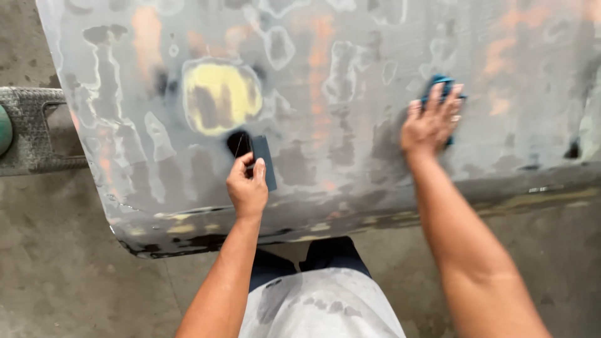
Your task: The person scrubs a large, flat, metallic surface using a black rectangular block in one hand and a blue cloth in the other. They move across the surface, wiping and scrubbing different areas to remove residue.
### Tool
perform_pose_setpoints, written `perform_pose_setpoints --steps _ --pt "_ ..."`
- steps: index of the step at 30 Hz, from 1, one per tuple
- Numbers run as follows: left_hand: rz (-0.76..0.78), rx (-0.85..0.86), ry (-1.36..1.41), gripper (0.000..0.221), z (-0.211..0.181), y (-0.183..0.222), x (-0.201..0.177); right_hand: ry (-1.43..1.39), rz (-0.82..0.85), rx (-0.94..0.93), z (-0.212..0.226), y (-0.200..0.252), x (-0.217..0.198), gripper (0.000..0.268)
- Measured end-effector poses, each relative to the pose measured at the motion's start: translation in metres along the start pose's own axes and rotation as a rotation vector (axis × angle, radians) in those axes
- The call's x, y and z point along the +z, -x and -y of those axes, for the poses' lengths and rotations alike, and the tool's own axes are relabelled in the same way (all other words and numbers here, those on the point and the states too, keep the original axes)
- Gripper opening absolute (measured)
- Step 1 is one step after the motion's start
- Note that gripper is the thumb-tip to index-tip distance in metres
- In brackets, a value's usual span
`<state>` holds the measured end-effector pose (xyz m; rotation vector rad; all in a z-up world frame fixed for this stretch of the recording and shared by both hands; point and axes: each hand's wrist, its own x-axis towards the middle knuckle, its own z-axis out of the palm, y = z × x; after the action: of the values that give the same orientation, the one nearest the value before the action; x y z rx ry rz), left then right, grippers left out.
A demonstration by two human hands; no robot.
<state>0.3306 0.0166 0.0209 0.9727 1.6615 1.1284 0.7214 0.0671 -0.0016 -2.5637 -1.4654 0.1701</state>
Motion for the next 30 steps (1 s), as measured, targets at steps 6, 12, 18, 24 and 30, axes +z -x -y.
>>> perform_pose_setpoints --steps 6,12,18,24,30 --pt "-0.136 -0.048 -0.128 0.018 0.007 0.01 -0.004 -0.188 0.191 -0.701 0.138 0.117 0.01 0.066" --pt "-0.122 -0.053 -0.121 0.018 -0.002 0.013 -0.001 -0.131 0.459 -1.018 0.07 0.166 -0.016 0.064" --pt "-0.061 0.015 -0.038 0.019 0.0 0.016 0.021 0.107 0.186 -0.35 -0.088 0.056 -0.027 0.066" --pt "-0.043 -0.033 -0.063 0.019 0.001 0.027 0.029 0.001 0.001 -0.085 -0.023 0.008 0.004 0.078" --pt "-0.097 -0.032 -0.141 0.02 -0.011 0.021 0.019 -0.131 0.343 -0.859 0.135 0.114 -0.001 0.063"
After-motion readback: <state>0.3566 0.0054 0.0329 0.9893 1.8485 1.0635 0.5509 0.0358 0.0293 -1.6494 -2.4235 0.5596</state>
